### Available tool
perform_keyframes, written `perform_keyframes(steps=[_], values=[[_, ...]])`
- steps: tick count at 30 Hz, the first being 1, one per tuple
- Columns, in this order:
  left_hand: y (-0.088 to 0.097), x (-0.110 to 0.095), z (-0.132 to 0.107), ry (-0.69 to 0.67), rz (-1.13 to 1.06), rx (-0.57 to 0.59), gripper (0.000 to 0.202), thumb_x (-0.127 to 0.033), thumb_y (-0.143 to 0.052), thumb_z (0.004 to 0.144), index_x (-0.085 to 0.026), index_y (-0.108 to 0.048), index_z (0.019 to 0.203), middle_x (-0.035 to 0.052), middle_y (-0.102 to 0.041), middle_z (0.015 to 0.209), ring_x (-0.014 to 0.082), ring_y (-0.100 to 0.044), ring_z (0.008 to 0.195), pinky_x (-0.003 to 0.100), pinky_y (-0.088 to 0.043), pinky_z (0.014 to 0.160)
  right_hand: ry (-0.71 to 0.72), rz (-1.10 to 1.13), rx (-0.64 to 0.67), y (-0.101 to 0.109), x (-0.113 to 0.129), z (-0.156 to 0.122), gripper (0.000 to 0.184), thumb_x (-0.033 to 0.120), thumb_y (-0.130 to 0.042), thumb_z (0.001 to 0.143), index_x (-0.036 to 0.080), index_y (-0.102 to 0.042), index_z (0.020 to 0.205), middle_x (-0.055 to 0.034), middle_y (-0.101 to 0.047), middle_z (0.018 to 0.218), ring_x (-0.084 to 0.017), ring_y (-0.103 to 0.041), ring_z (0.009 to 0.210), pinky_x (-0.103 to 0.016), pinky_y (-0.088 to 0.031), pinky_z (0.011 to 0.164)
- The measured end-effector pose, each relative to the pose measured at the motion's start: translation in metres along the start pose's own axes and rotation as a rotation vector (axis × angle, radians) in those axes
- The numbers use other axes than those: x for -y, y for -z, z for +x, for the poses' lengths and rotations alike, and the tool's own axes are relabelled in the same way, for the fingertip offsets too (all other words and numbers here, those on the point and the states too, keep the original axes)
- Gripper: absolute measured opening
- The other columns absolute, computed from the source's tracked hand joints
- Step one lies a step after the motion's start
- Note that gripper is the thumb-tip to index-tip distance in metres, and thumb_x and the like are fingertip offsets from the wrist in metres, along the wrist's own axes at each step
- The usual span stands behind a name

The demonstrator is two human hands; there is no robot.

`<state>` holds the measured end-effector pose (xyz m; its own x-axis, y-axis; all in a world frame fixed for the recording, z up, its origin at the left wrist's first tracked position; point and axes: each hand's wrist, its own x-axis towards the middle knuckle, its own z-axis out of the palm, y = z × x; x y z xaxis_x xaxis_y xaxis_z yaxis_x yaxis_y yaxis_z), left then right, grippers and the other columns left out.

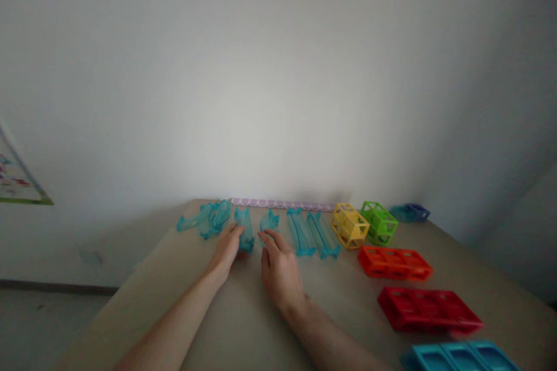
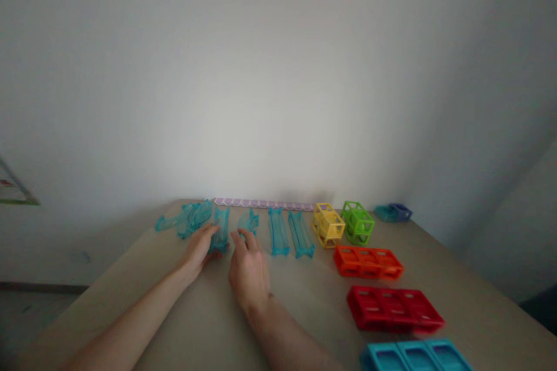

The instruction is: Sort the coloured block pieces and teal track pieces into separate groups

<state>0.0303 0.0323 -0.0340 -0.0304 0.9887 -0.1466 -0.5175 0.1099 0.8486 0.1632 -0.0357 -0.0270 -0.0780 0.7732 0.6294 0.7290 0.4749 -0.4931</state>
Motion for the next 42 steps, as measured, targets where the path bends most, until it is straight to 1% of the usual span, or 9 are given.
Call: perform_keyframes(steps=[4, 9, 14, 20, 28, 32, 35, 38, 42], values=[[0.008, 0.0, 0.006, -0.119, 0.14, -0.019, 0.015, -0.006, -0.065, 0.067, -0.019, -0.069, 0.073, 0.0019, -0.067, 0.06, 0.0196, -0.061, 0.057, 0.021, -0.035, 0.042, -0.039, -0.201, -0.014, 0.004, -0.004, 0.003, 0.038, 0.006, -0.051, 0.08, 0.02, -0.063, 0.114, -0.0166, -0.057, 0.123, -0.033, -0.05, 0.112, -0.053, -0.043, 0.091], [0.007, 0.0, 0.007, -0.241, 0.267, -0.022, 0.017, -0.007, -0.068, 0.065, -0.021, -0.064, 0.057, 0.0027, -0.065, 0.06, 0.0244, -0.063, 0.077, 0.023, -0.043, 0.058, 0.002, -0.257, -0.056, 0.0, -0.011, 0.003, 0.026, 0.01, -0.056, 0.08, 0.022, -0.067, 0.1, -0.0146, -0.061, 0.114, -0.03, -0.055, 0.1, -0.047, -0.048, 0.083], [0.0, -0.001, 0.004, -0.32, 0.322, -0.029, 0.014, -0.007, -0.067, 0.068, -0.021, -0.069, 0.069, 0.0076, -0.07, 0.083, 0.0251, -0.06, 0.1, 0.026, -0.045, 0.079, -0.009, -0.324, -0.026, -0.003, -0.012, 0.003, 0.014, 0.014, -0.057, 0.083, 0.015, -0.069, 0.09, -0.0199, -0.061, 0.111, -0.031, -0.057, 0.1, -0.047, -0.05, 0.083], [-0.001, 0.001, 0.003, -0.362, 0.35, -0.059, 0.017, -0.007, -0.064, 0.069, -0.021, -0.07, 0.077, 0.0099, -0.068, 0.092, 0.029, -0.054, 0.114, 0.037, -0.04, 0.098, -0.031, -0.414, -0.019, -0.002, -0.01, 0.002, 0.011, 0.019, -0.059, 0.084, 0.016, -0.069, 0.086, -0.0198, -0.061, 0.11, -0.03, -0.061, 0.095, -0.043, -0.053, 0.078], [0.002, 0.006, 0.007, -0.448, 0.588, -0.068, 0.019, -0.009, -0.058, 0.074, -0.019, -0.068, 0.087, 0.0114, -0.068, 0.103, 0.0272, -0.057, 0.111, 0.043, -0.032, 0.107, -0.198, -0.366, 0.113, 0.006, 0.002, 0.003, 0.02, 0.024, -0.055, 0.086, 0.013, -0.069, 0.095, -0.0199, -0.054, 0.123, -0.031, -0.06, 0.104, -0.04, -0.051, 0.084], [0.001, 0.008, 0.008, -0.499, 0.724, -0.077, 0.019, -0.012, -0.054, 0.077, -0.017, -0.066, 0.091, 0.0101, -0.068, 0.102, 0.0244, -0.06, 0.105, 0.044, -0.037, 0.103, -0.223, -0.429, 0.165, 0.011, 0.008, 0.004, 0.025, 0.027, -0.049, 0.09, 0.012, -0.068, 0.098, -0.0176, -0.054, 0.125, -0.027, -0.06, 0.105, -0.035, -0.051, 0.087], [0.001, 0.005, 0.006, -0.539, 0.775, -0.094, 0.023, -0.016, -0.055, 0.078, -0.015, -0.063, 0.1, 0.0119, -0.066, 0.105, 0.0228, -0.062, 0.1, 0.041, -0.044, 0.096, -0.226, -0.416, 0.127, 0.012, 0.009, 0.003, 0.024, 0.026, -0.05, 0.088, 0.012, -0.066, 0.101, -0.0188, -0.051, 0.127, -0.027, -0.059, 0.106, -0.035, -0.051, 0.086], [0.004, -0.003, 0.004, -0.636, 0.806, -0.163, 0.026, -0.02, -0.052, 0.081, -0.014, -0.061, 0.104, 0.0133, -0.064, 0.107, 0.0216, -0.063, 0.093, 0.038, -0.049, 0.087, -0.18, -0.38, 0.04, 0.012, 0.008, 0.002, 0.025, 0.022, -0.05, 0.087, 0.014, -0.062, 0.107, -0.0185, -0.047, 0.129, -0.027, -0.057, 0.109, -0.035, -0.052, 0.084], [0.011, -0.018, 0.004, -0.908, 1.055, -0.46, 0.027, -0.02, -0.055, 0.079, -0.016, -0.063, 0.105, 0.0129, -0.063, 0.106, 0.0267, -0.057, 0.105, 0.046, -0.042, 0.096, -0.08, -0.306, -0.012, 0.01, 0.006, 0.0, 0.024, 0.017, -0.048, 0.086, 0.015, -0.061, 0.107, -0.016, -0.047, 0.126, -0.024, -0.059, 0.102, -0.035, -0.052, 0.084]])
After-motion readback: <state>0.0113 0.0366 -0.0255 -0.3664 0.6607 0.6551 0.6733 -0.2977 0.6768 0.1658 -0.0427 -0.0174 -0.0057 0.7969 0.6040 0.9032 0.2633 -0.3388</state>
